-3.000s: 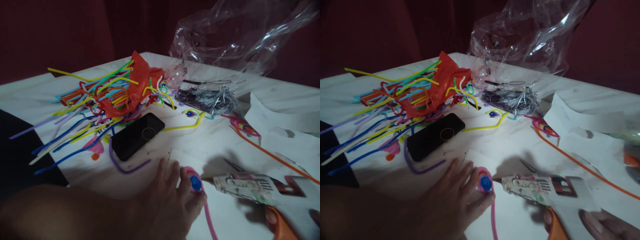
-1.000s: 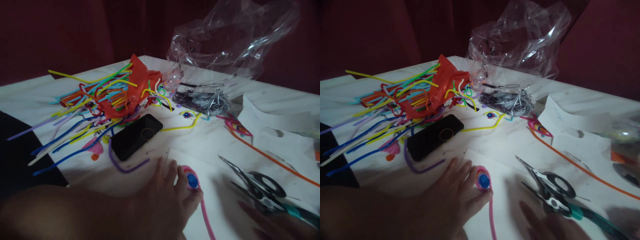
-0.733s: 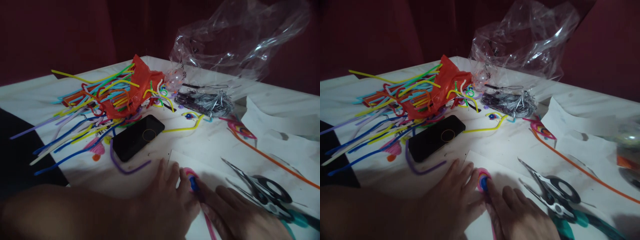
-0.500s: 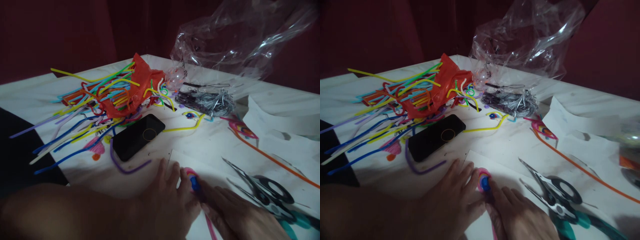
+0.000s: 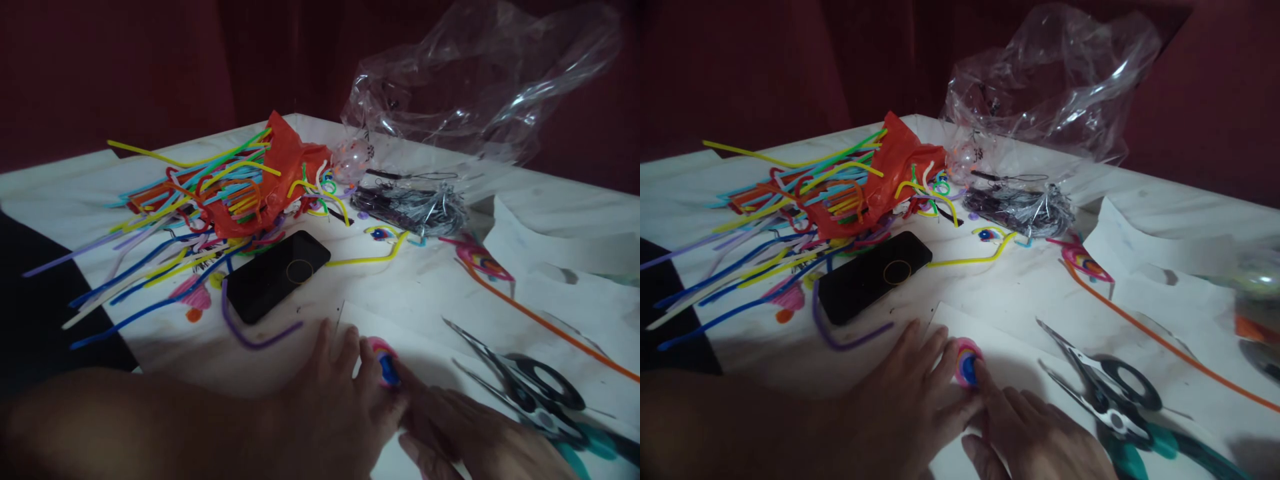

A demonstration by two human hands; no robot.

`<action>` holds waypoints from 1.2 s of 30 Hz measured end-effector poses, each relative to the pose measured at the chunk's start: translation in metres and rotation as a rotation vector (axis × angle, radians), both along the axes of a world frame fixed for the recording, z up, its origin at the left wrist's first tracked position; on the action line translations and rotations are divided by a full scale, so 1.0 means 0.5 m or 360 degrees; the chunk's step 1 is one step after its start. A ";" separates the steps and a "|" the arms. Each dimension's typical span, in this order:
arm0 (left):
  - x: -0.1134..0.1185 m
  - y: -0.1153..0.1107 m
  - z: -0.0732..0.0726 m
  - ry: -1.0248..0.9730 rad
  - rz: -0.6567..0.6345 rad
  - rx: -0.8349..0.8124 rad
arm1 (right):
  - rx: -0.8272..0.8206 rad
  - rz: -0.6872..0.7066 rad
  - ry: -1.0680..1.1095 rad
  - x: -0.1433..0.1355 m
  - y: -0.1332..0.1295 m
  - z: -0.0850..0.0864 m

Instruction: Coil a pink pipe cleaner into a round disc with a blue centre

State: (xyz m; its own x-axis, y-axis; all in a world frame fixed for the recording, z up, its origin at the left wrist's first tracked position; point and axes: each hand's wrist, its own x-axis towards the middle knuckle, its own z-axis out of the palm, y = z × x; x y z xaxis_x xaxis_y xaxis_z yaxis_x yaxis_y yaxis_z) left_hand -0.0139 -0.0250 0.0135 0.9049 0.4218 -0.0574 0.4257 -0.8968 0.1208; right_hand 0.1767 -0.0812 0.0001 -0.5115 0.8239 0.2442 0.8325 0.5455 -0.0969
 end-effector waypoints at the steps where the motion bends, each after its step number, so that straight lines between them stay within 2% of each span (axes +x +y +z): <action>1: 0.000 0.000 0.000 -0.0010 0.0004 0.0004 | 0.0016 -0.0006 0.0000 -0.001 -0.001 -0.001; 6: -0.004 0.001 -0.001 -0.0012 -0.0011 -0.0021 | 0.0094 -0.0002 -0.0075 -0.009 0.002 -0.004; 10: -0.005 0.005 0.009 0.0077 -0.0051 -0.0075 | 0.0146 -0.0005 -0.0214 -0.013 0.004 -0.001; 15: -0.003 0.004 0.009 0.0058 -0.0015 -0.0103 | 0.0183 0.0000 -0.0252 -0.004 0.002 0.003; 19: -0.004 0.005 0.004 0.0035 -0.0027 -0.0084 | 0.0143 0.0027 -0.0261 0.005 -0.002 0.000; 23: -0.006 0.009 0.011 0.0070 -0.0074 -0.0057 | 0.0131 0.0005 -0.0292 0.000 -0.003 0.000; 29: -0.008 0.009 0.015 0.0028 -0.0078 -0.0017 | 0.0194 0.0008 -0.0223 -0.006 0.001 0.001; 36: -0.009 0.008 0.009 -0.0018 -0.0113 0.0089 | 0.0354 -0.0004 -0.0390 -0.008 0.003 -0.007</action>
